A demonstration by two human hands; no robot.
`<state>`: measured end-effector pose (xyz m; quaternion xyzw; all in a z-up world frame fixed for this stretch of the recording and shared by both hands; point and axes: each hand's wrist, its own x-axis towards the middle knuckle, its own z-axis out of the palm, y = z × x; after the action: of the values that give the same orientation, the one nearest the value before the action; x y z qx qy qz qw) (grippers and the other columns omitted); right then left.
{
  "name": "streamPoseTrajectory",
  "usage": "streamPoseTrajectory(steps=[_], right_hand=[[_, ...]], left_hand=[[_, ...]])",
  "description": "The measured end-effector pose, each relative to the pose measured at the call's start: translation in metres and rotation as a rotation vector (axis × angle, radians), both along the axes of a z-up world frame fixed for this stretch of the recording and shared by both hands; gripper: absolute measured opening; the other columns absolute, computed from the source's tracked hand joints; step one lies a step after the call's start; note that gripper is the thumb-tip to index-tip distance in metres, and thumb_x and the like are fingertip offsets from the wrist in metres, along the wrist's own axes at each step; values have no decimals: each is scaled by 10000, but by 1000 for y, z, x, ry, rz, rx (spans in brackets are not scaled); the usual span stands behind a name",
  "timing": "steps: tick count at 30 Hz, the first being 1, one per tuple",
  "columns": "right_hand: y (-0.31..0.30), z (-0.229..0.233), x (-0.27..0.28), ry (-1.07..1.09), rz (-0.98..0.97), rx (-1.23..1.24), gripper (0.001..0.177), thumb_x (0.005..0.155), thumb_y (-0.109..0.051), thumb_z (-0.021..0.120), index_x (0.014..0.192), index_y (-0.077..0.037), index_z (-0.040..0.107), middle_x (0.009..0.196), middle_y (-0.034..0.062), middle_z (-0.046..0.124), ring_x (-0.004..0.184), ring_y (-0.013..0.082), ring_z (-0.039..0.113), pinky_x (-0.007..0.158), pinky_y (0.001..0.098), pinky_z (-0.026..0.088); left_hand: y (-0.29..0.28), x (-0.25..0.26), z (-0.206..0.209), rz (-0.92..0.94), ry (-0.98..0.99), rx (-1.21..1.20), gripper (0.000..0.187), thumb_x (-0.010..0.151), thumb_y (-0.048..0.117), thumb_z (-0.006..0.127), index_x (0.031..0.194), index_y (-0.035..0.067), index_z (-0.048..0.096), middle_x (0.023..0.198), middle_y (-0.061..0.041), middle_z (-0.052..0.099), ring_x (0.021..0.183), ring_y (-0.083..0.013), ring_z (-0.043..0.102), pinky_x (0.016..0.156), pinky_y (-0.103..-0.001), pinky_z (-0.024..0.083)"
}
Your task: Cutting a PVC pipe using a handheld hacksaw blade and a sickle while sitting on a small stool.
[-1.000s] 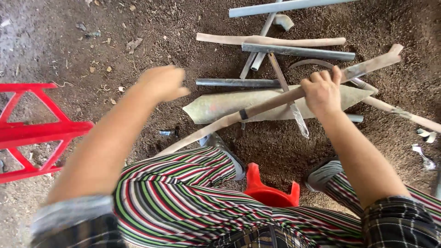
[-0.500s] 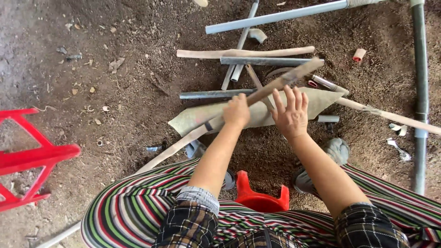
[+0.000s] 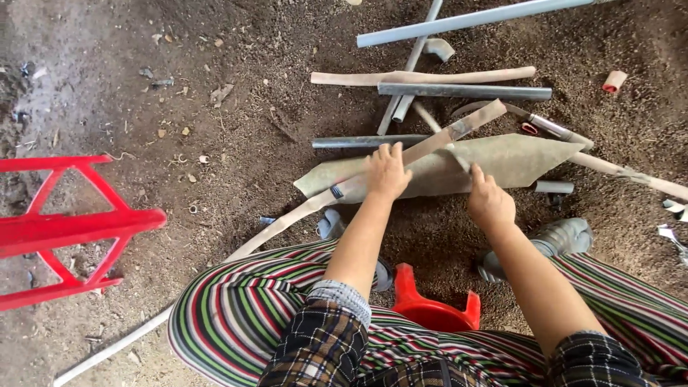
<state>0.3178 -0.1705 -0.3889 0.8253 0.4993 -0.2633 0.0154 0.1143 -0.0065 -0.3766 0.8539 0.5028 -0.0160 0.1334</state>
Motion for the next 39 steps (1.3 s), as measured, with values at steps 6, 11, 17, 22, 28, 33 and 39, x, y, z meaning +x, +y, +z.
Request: streamPoseTrajectory(steps=[6,11,17,22,28,33,39], right_hand=[[13,53,-14,69,-164,63,575,1062,-97,392,1627,-196,431,1232,210,711,1032,445,776,880,535,635],[-1,35,-26,228,-289,193,493,1075,-144,446,1561,-220,487,1129,284,748,1036,520,752,891,622,605],[3,-23,22,185,-65,692,469,1030,-27,410,1461,11,590,1197,388,691,1083,600,674,1014,624,514],[-5,-37,-3,394,-393,192,494,1029,-325,485,1460,-117,609,1288,291,728,1156,537,670,1001,598,494],[2,-63,-7,306,-382,133,491,1050,-387,583,1508,-214,621,1310,218,773,1236,428,719,1055,566,571],[16,-37,-22,352,-401,194,430,1044,-316,590,1430,-143,671,1241,248,782,1188,444,737,1013,595,592],[58,397,-140,-1208,-1274,234,144,672,-244,653,662,-290,516,472,0,399,445,275,489,504,453,324]], left_hand=[[-11,30,57,-36,-68,-42,795,954,431,771,1603,152,407,1499,-174,569,1442,-353,566,1241,-683,320],[-15,90,81,-28,-302,48,803,842,353,831,1534,183,462,1508,-131,472,1434,-366,511,1174,-685,366],[-116,117,327,-781,-948,-440,569,948,554,631,1446,279,621,1540,-18,695,1511,-252,694,1439,-587,415],[-133,72,422,-883,-722,-459,688,960,731,488,1529,349,542,1633,79,716,1601,-184,723,1529,-604,372],[-131,35,475,-782,-647,-369,596,953,606,538,1452,285,589,1522,61,743,1487,-181,725,1423,-586,364],[-132,35,506,-780,-580,-360,521,946,506,587,1388,235,633,1429,46,768,1391,-179,726,1335,-573,357],[-123,54,517,-764,-508,-395,430,938,391,655,1311,179,690,1318,31,801,1277,-176,729,1230,-558,347]])
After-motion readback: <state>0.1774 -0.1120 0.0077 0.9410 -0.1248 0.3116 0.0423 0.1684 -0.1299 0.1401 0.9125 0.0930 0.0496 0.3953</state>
